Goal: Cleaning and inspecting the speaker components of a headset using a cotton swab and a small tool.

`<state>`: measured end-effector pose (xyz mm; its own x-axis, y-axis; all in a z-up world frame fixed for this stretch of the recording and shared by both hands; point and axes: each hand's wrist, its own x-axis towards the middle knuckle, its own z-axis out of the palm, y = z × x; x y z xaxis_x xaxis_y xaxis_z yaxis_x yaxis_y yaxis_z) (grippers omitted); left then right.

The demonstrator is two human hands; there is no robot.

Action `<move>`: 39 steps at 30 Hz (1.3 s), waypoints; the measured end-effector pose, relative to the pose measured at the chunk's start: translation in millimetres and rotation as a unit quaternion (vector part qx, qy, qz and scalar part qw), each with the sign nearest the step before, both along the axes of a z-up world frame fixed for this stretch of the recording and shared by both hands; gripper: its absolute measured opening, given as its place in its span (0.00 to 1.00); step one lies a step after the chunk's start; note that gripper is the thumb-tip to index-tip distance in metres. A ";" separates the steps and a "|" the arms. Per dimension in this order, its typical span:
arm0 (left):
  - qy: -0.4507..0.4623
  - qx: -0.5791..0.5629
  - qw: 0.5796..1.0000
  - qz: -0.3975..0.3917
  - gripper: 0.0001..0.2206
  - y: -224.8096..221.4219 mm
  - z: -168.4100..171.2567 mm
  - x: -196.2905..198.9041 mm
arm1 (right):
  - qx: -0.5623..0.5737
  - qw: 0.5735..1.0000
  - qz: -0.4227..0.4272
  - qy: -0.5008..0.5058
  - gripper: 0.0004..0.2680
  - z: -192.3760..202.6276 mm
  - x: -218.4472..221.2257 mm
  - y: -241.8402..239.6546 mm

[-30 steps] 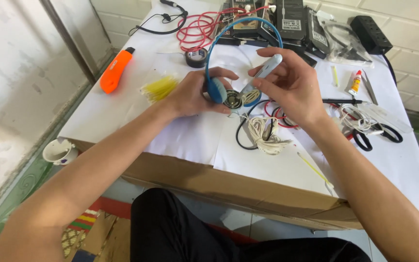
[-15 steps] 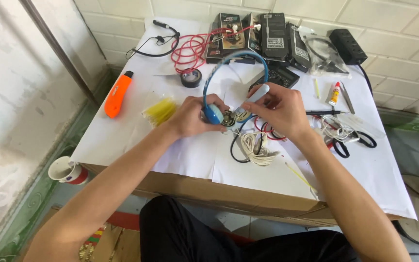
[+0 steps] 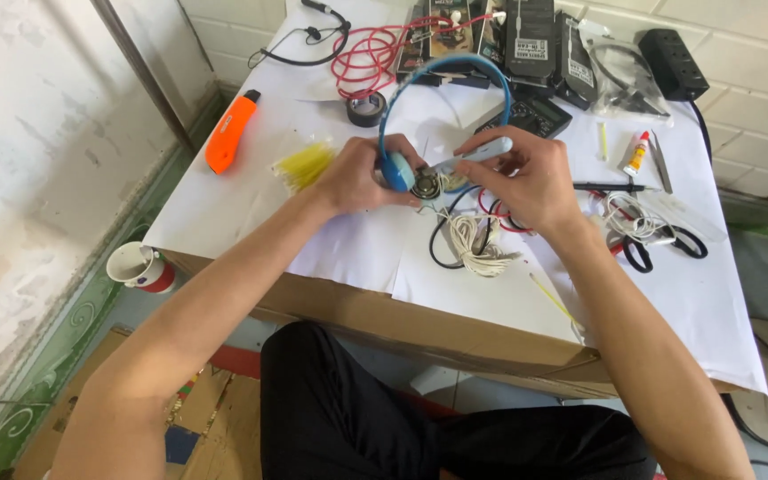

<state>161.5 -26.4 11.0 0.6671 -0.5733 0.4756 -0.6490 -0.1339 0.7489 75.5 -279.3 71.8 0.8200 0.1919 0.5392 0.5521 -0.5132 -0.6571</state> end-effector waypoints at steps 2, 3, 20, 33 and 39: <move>0.010 0.000 1.000 0.004 0.22 -0.1 1.7 -2.7 | -0.006 1.000 -0.001 -0.013 0.09 -6.4 1.3 0.2; 0.018 0.000 1.000 0.007 0.22 0.5 3.2 -3.6 | -0.012 1.000 -0.001 -0.027 0.09 -9.0 2.5 0.9; -0.258 -0.093 0.951 0.143 0.19 -2.9 12.3 -16.3 | -0.003 0.972 0.062 -0.226 0.07 -4.9 -3.1 3.0; -0.371 -0.084 0.914 0.142 0.13 -6.7 0.4 -6.3 | -0.031 0.944 0.129 -0.302 0.05 -3.6 -0.9 9.1; -0.397 -0.088 0.902 0.147 0.15 -5.9 4.2 -8.4 | -0.062 0.923 0.109 -0.364 0.03 -1.5 7.0 6.8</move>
<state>153.1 -32.2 15.1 0.1863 -0.2966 0.9367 -0.9459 -0.3120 0.0893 82.5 -272.5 70.3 0.1841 0.4058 0.8952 0.9229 -0.3847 -0.0154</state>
